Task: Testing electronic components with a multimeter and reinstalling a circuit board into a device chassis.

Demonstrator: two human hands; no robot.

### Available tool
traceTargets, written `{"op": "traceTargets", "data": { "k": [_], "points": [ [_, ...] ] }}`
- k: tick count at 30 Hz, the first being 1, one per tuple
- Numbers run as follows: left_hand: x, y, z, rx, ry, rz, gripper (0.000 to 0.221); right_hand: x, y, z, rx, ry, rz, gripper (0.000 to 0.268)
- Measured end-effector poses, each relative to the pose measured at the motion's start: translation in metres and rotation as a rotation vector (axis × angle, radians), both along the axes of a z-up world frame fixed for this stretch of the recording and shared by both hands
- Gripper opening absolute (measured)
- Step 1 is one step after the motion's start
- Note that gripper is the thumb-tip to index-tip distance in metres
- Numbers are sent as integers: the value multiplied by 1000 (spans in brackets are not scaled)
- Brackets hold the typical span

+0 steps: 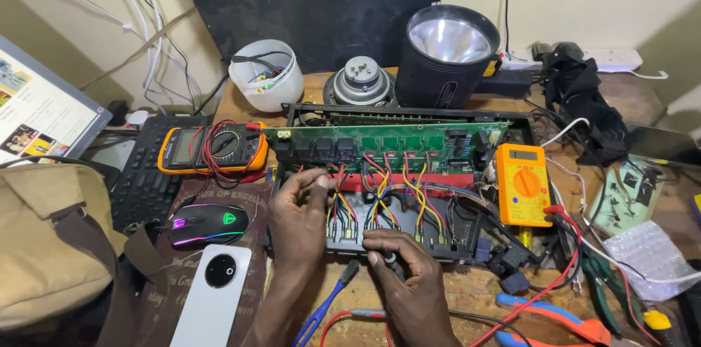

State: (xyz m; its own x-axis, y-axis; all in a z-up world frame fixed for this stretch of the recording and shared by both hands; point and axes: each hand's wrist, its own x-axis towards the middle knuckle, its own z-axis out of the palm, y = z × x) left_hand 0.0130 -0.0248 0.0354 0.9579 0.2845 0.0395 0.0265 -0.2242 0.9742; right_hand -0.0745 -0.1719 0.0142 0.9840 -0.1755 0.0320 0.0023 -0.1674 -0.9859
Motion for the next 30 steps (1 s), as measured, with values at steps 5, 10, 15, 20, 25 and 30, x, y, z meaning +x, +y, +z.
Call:
{"op": "traceTargets", "data": {
  "k": [5, 10, 15, 20, 25, 30],
  "points": [
    [4, 3, -17, 83, -78, -58, 30, 0, 0, 2, -8, 82, -7, 20],
    [2, 5, -12, 150, -116, -122, 36, -1, 0, 2, -2, 49, 18, 20],
    [-4, -6, -13, 144, -68, -17, 28, 1, 0, 0, -24, -22, 8, 18],
    [-12, -9, -1, 40, -116, 131, 17, -1, -1, 1, -19, 62, 8, 20],
    [-14, -12, 13, 145, -347, 386, 16, 1, 1, 0, -40, 16, -20, 18],
    [11, 17, 30, 177, -414, 144, 69, -2, -2, -5, 22, 100, 55, 23]
  ]
}}
